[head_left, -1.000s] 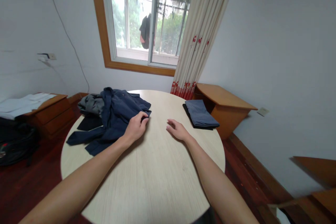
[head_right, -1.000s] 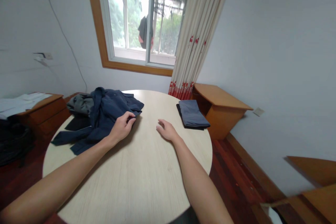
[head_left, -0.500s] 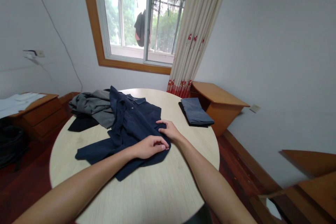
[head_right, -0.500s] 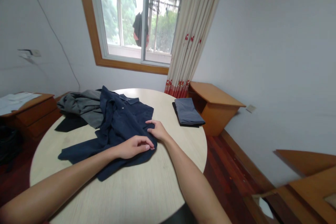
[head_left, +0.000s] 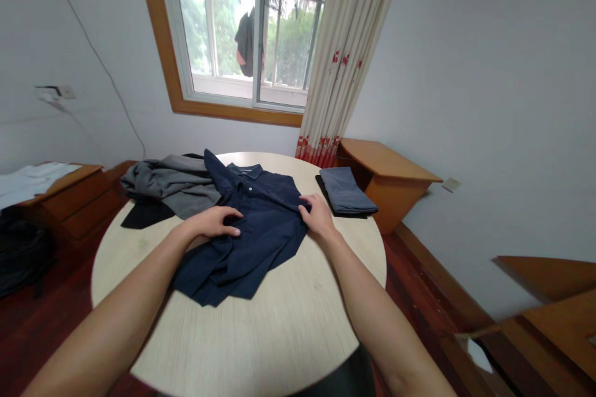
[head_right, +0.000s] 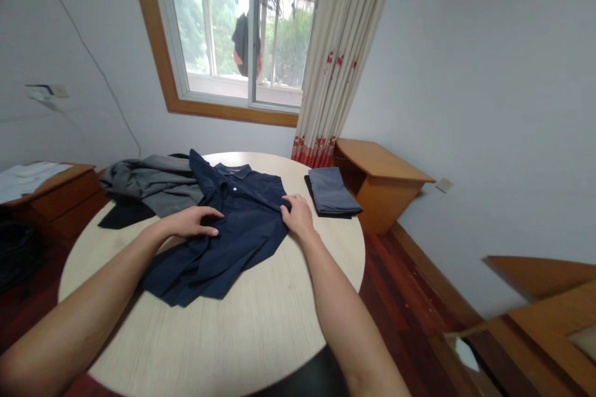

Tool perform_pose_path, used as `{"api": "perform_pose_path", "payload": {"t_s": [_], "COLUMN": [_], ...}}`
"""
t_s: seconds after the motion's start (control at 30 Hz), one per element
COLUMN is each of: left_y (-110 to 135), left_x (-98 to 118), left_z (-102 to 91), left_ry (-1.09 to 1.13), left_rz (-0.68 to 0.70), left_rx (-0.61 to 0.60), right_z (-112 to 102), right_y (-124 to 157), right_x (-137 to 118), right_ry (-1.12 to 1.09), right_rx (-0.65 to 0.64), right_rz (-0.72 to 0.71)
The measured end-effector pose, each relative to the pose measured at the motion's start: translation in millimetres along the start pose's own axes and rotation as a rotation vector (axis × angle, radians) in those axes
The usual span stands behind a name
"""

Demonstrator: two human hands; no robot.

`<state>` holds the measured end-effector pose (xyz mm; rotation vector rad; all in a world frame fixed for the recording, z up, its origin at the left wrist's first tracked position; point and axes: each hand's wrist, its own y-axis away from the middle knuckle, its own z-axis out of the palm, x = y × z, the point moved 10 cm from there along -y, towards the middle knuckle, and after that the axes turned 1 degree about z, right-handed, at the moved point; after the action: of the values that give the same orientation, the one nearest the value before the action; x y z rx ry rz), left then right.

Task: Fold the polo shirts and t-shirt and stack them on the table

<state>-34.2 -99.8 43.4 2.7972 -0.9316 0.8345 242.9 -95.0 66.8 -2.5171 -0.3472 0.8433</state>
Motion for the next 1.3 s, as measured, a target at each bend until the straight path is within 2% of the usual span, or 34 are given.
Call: {"api": "perform_pose_path", "payload": {"t_s": [0.1, 0.2, 0.23, 0.3, 0.4, 0.5, 0.57, 0.63, 0.73, 0.8, 0.83, 0.93, 1.07, 1.13, 1.2, 1.3], "left_y": [0, 1, 2, 3, 4, 5, 6, 6, 2, -1, -3, -4, -1, -1, -1, 0], "left_x": [3, 6, 7, 7, 5, 5, 5, 6, 11, 23, 33, 72, 109, 116, 116, 113], "left_z": [9.8, 16.0, 18.0, 21.9, 26.7, 29.4, 31.3, 32.6, 31.0, 30.3, 30.7, 38.5, 61.8, 65.7, 61.8, 39.7], "left_ry": [-0.01, -0.027, -0.036, -0.061, -0.1, -0.106, -0.076, -0.03, 0.007, -0.032, -0.064, -0.12, -0.073, -0.051, -0.026, 0.057], "left_rz": [0.052, 0.07, 0.068, 0.056, 0.032, 0.033, 0.045, 0.055, 0.052, 0.078, 0.112, 0.254, 0.379, 0.389, 0.385, 0.397], "left_rx": [-0.066, -0.133, -0.155, -0.195, -0.237, -0.258, -0.272, -0.271, -0.194, -0.121, -0.086, -0.03, -0.101, -0.093, -0.053, 0.061], "right_z": [30, 61, 69, 77, 86, 93, 89, 71, 24, 6, 7, 28, 46, 51, 54, 53], "right_y": [12, 36, 44, 53, 58, 59, 53, 36, 8, 2, 2, 8, 16, 19, 21, 20], "right_x": [-37, -63, -69, -78, -79, -67, -55, -37, -8, 5, 10, 15, 0, -8, -13, -15], "right_ry": [-0.223, -0.399, -0.419, -0.395, -0.279, -0.184, -0.114, 0.011, 0.216, 0.227, 0.179, -0.046, -0.245, -0.283, -0.262, -0.215], "right_rx": [-0.324, -0.7, -0.794, -0.882, -0.908, -0.951, -0.915, -0.755, -0.356, -0.219, -0.223, -0.373, -0.475, -0.517, -0.543, -0.526], "right_rz": [-0.131, -0.146, -0.152, -0.192, -0.219, -0.15, -0.118, -0.082, 0.0, 0.037, 0.046, 0.023, -0.12, -0.189, -0.222, -0.228]}}
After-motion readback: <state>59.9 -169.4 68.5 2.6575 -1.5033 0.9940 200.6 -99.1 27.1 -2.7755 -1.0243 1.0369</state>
